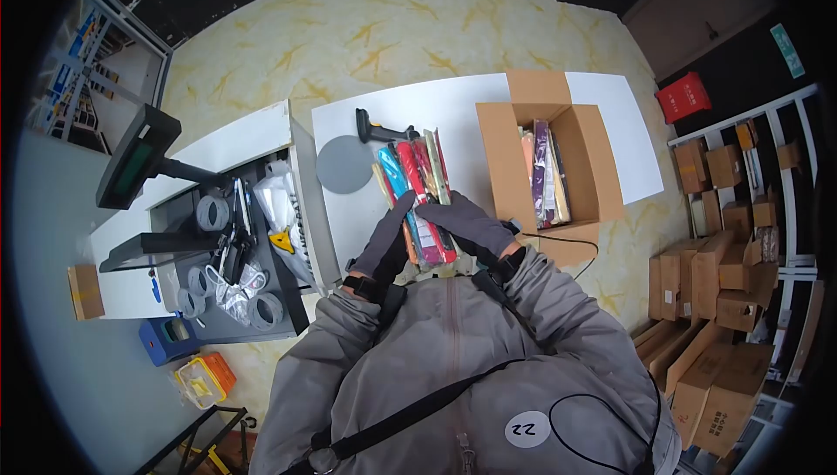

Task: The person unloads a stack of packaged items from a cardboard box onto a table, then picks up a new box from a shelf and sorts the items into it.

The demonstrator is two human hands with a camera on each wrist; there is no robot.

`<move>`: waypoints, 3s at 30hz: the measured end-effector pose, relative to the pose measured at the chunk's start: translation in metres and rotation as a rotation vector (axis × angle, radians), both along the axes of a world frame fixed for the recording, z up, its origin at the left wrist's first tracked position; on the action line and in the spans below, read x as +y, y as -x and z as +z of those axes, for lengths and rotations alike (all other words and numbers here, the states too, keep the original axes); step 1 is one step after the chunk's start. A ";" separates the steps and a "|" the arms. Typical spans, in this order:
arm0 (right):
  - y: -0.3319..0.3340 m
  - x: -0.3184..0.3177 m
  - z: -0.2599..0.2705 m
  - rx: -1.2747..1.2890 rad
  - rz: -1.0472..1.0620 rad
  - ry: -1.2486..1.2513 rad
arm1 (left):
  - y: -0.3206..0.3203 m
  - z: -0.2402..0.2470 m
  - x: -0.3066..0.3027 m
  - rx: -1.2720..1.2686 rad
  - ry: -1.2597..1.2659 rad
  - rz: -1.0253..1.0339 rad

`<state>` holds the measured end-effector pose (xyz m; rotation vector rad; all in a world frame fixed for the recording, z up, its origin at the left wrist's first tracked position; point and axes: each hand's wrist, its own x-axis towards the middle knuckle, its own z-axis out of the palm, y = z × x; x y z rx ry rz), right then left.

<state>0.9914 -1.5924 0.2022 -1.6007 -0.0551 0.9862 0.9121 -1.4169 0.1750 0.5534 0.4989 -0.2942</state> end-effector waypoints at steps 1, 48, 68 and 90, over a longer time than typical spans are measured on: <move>-0.002 -0.002 -0.009 -0.005 0.007 0.040 | -0.003 -0.010 -0.001 0.019 0.012 -0.016; 0.028 -0.095 0.147 -0.277 -0.307 -0.376 | 0.004 -0.068 0.018 0.191 -1.095 0.017; 0.035 -0.213 0.058 -1.302 -0.234 0.539 | -0.047 0.101 -0.080 -0.474 -0.962 0.171; -0.117 -0.254 -0.055 -0.404 -0.294 0.677 | -0.186 -0.055 -0.319 0.061 -1.266 -0.074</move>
